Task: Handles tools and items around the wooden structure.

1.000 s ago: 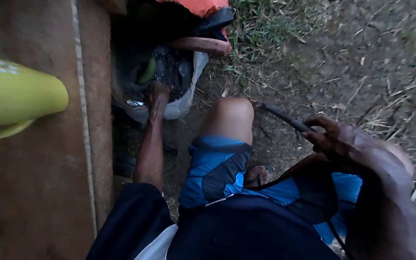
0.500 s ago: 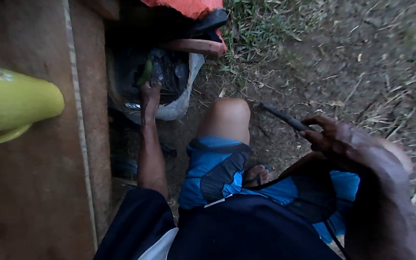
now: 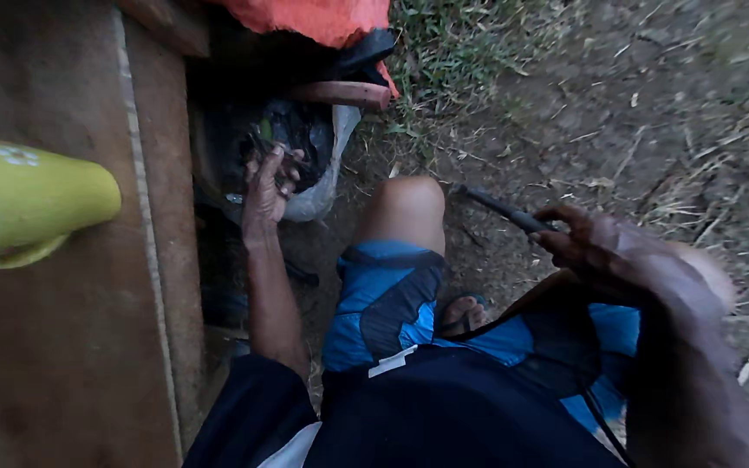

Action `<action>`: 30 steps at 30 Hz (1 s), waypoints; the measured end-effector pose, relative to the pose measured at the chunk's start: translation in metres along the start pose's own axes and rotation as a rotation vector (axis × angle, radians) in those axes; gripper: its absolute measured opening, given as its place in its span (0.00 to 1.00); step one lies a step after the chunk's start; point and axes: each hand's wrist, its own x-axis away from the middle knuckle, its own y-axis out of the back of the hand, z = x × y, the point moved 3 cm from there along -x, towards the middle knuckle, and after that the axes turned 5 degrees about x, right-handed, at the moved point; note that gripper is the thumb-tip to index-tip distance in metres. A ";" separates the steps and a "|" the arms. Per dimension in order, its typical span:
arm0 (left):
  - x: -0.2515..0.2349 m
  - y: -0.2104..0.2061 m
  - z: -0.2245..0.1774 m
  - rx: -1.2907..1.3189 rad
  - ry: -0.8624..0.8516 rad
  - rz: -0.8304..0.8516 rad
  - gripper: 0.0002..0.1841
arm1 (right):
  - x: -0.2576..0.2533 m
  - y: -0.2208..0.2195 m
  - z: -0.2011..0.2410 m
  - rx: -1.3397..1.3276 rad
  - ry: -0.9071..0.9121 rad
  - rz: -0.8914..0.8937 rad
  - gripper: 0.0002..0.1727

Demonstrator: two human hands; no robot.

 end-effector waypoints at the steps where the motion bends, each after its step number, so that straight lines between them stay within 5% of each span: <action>1: 0.005 -0.010 -0.002 0.019 -0.001 0.026 0.15 | 0.000 0.000 0.001 -0.003 -0.003 -0.001 0.20; 12: 0.033 -0.108 -0.023 0.179 0.035 0.396 0.15 | 0.013 -0.011 0.015 -0.024 -0.061 -0.019 0.20; 18: 0.053 -0.157 -0.043 -0.071 0.047 0.484 0.16 | 0.015 -0.018 0.022 -0.107 -0.158 -0.002 0.28; 30: 0.047 -0.342 0.029 -0.191 0.285 0.749 0.14 | 0.069 0.002 -0.044 -0.523 -0.062 -0.362 0.18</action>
